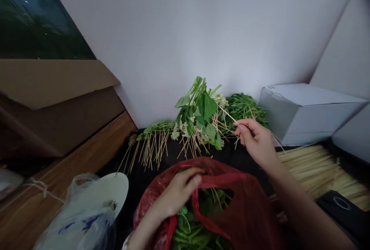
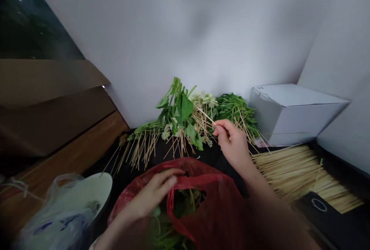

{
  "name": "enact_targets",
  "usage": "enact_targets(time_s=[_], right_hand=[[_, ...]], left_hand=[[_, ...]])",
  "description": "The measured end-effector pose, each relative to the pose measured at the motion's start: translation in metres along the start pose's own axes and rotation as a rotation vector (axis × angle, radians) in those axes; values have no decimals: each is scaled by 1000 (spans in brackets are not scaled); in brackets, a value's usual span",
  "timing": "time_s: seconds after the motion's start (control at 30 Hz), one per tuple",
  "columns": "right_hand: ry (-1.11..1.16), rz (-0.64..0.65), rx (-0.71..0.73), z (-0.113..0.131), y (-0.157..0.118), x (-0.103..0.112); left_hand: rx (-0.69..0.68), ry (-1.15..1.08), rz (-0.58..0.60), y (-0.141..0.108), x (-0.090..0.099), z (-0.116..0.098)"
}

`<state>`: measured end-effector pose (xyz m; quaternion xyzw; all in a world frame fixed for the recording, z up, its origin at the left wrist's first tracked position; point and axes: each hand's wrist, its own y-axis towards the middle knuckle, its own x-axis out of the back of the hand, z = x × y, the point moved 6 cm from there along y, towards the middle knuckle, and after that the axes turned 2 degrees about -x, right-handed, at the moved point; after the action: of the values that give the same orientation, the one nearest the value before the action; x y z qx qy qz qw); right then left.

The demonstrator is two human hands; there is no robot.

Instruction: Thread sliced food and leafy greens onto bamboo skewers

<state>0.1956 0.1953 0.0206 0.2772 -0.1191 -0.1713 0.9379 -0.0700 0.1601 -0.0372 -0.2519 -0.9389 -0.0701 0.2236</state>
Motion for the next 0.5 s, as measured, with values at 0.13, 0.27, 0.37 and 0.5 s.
enact_targets(time_s=[0.13,0.27,0.37,0.5], right_hand=[[35,-107,-69,-32,30,11],[55,-219,-212,-72,71,30],[31,-280,-348,-106,96,44],[-28,-307,-484,-144,109,56]], left_hand=[[-121,415,111,-10,-18,-9],[-120,412,104,-7,-16,-4],[-119,400,85,-5,-14,2],[-101,359,65,-5,-13,6]])
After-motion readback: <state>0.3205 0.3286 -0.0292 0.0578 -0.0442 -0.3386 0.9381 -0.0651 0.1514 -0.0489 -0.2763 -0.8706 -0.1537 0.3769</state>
